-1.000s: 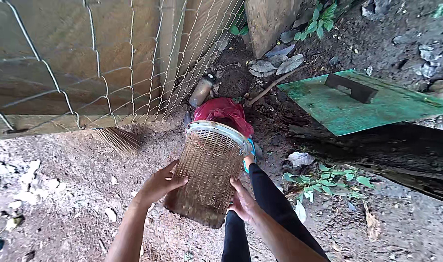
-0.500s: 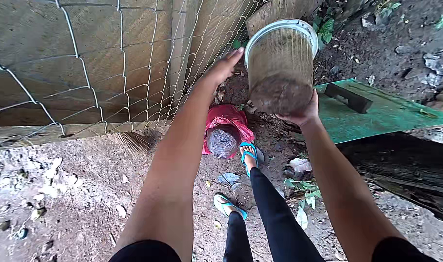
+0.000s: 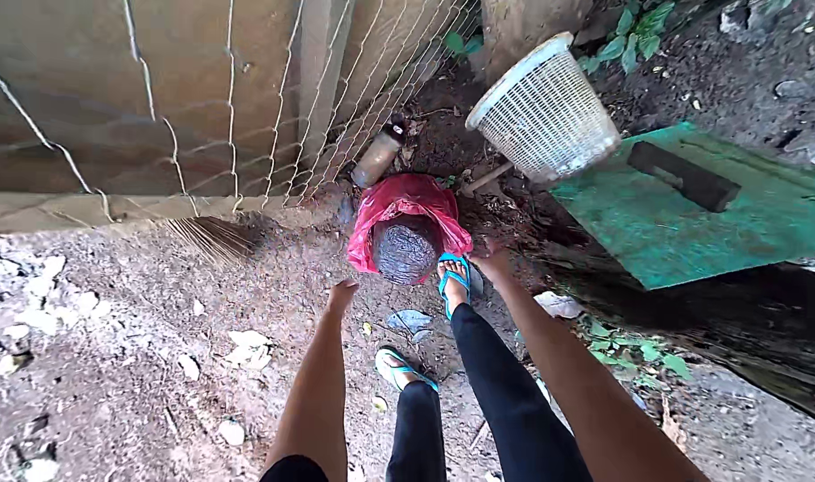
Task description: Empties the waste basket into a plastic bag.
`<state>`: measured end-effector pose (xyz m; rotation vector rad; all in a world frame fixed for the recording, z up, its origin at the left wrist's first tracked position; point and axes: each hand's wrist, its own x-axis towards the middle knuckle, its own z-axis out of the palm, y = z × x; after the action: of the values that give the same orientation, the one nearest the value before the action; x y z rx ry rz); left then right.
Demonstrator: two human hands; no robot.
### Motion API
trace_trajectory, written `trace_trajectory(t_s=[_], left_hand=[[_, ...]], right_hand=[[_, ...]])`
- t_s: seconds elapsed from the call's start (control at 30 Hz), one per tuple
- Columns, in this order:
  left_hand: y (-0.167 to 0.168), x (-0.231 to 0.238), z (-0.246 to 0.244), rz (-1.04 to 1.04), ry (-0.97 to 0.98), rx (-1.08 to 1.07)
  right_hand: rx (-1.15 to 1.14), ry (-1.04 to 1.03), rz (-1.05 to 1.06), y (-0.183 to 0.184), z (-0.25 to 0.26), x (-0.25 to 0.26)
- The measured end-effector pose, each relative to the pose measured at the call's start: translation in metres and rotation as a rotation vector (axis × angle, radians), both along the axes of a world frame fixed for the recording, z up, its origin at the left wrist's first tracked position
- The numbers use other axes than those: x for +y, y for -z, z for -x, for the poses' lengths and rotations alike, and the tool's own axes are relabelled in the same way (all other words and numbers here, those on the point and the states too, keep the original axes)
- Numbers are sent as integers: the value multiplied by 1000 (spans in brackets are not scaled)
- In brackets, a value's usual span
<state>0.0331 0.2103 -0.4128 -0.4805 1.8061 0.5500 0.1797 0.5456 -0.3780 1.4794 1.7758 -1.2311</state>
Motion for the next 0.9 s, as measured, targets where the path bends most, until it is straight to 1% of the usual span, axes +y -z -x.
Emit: trace_trajectory(t_s=[0.03, 0.1, 0.2, 0.3, 0.37, 0.43, 0.53, 0.6, 0.7, 0.77, 0.8, 0.83, 0.9], left_hand=[[10, 4, -7, -38, 18, 20], [30, 15, -14, -48, 61, 109], [44, 35, -12, 60, 122, 302], [46, 40, -6, 122, 133, 468], [45, 38, -1, 90, 133, 537], [45, 31, 3, -6, 122, 571], [42, 10, -6, -209, 43, 526], [36, 1, -22, -340, 30, 525], [16, -1, -46, -428, 9, 541], [-1, 4, -52, -440, -44, 530], [-8, 7, -53, -459, -73, 525], [-14, 11, -52, -486, -105, 514], [-26, 17, -51, -538, -171, 486]], right_hand=[[-33, -120, -35, 5, 3, -3], [-66, -241, -74, 15, 10, -9], [-55, -238, -78, 27, 19, -16], [34, -151, -98, 33, 11, -25], [187, -16, -113, 34, 0, -30], [327, 140, -97, 30, -10, -34], [453, 331, -84, 23, -20, -42], [539, 376, -90, 13, -24, -48], [588, 402, -149, -17, -16, -57], [623, 376, -169, -44, -4, -58], [652, 324, -193, -54, 1, -57], [683, 239, -223, -62, 6, -54], [713, -14, -261, -73, 11, -43]])
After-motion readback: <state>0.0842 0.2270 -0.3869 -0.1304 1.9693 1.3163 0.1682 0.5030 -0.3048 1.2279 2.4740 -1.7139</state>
